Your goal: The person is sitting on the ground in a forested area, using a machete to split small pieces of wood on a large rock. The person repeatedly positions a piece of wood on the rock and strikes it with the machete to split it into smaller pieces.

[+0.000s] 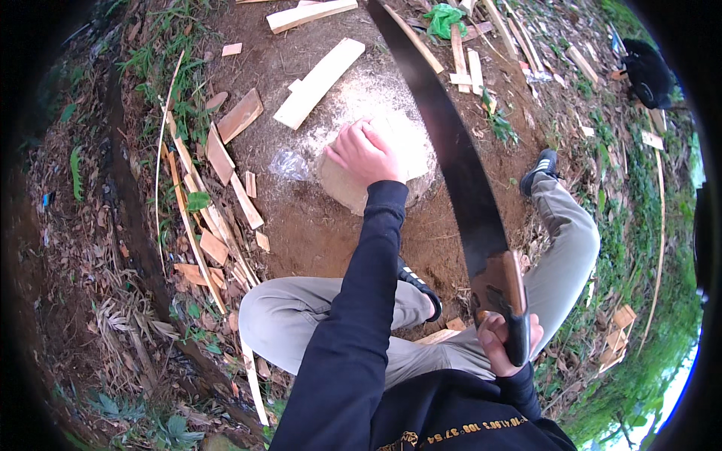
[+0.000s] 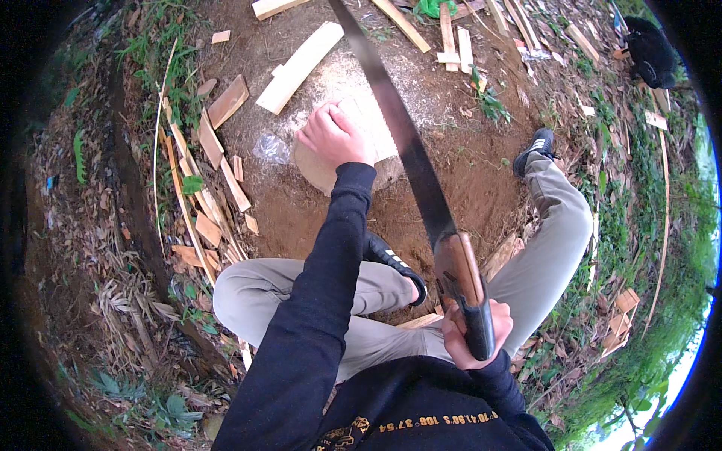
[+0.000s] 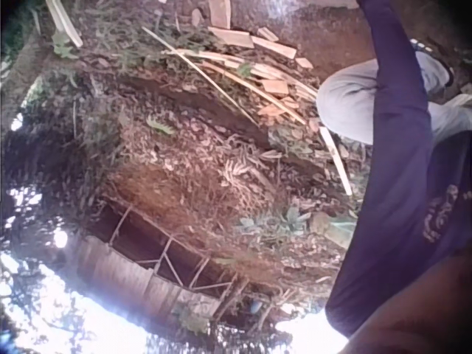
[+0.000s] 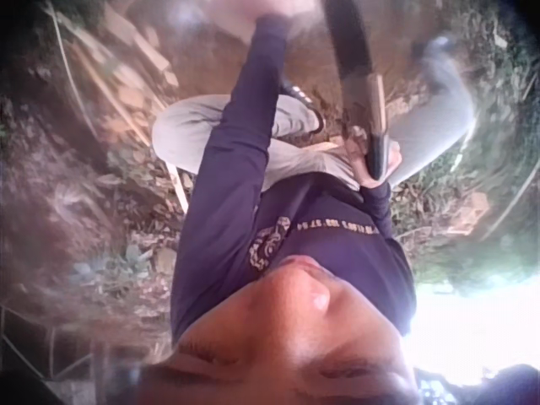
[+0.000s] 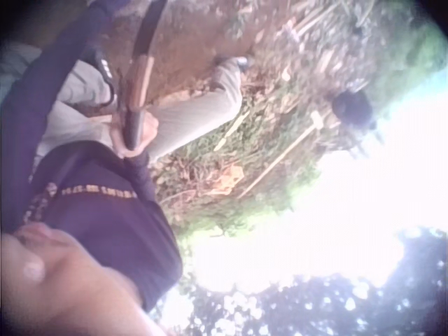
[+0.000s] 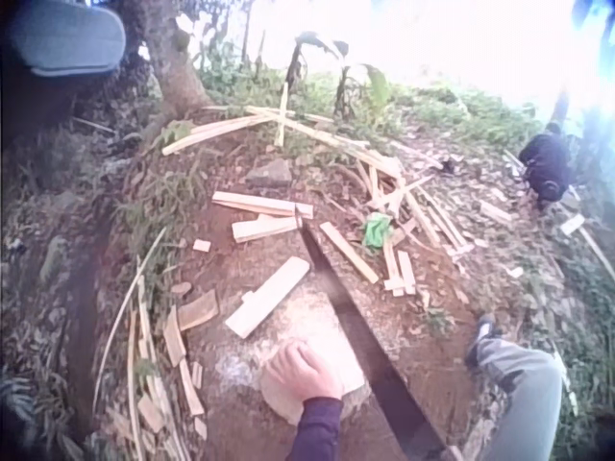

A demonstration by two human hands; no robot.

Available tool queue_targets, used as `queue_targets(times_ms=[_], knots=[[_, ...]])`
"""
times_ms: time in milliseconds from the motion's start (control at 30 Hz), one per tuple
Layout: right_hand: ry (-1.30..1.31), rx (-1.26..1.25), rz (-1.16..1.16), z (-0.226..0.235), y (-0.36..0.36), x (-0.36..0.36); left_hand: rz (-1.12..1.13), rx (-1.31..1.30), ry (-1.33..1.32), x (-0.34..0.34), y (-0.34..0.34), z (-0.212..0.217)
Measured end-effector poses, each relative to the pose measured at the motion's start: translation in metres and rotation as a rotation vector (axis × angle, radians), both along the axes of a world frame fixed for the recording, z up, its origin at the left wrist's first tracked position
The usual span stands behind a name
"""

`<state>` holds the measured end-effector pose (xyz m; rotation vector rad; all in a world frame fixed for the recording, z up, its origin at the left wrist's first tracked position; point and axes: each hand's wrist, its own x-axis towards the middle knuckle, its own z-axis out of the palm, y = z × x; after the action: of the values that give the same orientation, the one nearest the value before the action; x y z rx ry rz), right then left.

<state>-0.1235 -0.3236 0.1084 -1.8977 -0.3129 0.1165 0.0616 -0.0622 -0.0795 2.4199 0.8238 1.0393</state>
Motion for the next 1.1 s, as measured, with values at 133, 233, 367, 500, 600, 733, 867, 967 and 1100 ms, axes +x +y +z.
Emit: queue_targets(times_ms=[133, 233, 367, 500, 600, 733, 867, 967, 1100], knots=[[-0.018, -0.031, 0.013, 0.006, 0.006, 0.014, -0.022, -0.055, -0.02, 0.002, -0.008, 0.012], [0.039, -0.09, 0.055, -0.006, 0.007, 0.018, -0.013, -0.065, -0.043, 0.002, -0.01, 0.017], [0.099, -0.112, 0.085, -0.022, 0.012, 0.017, -0.019, -0.102, -0.031, 0.002, -0.015, 0.022], [0.122, -0.097, 0.084, -0.023, 0.021, 0.022, -0.017, -0.128, -0.021, 0.001, -0.016, 0.025], [0.142, -0.061, 0.038, -0.028, 0.033, 0.026, -0.026, -0.141, -0.021, 0.001, -0.015, 0.025], [0.246, -0.038, 0.102, -0.036, 0.013, -0.009, -0.022, -0.135, 0.004, 0.002, -0.014, 0.026], [0.114, -0.093, 0.122, -0.06, 0.018, -0.004, -0.059, -0.163, 0.013, 0.002, -0.012, 0.026], [0.178, 0.021, 0.086, -0.072, 0.031, 0.015, -0.067, -0.198, 0.025, -0.001, -0.017, 0.026], [0.201, -0.056, 0.094, -0.067, 0.007, -0.019, -0.027, -0.156, 0.002, 0.0, -0.014, 0.025]])
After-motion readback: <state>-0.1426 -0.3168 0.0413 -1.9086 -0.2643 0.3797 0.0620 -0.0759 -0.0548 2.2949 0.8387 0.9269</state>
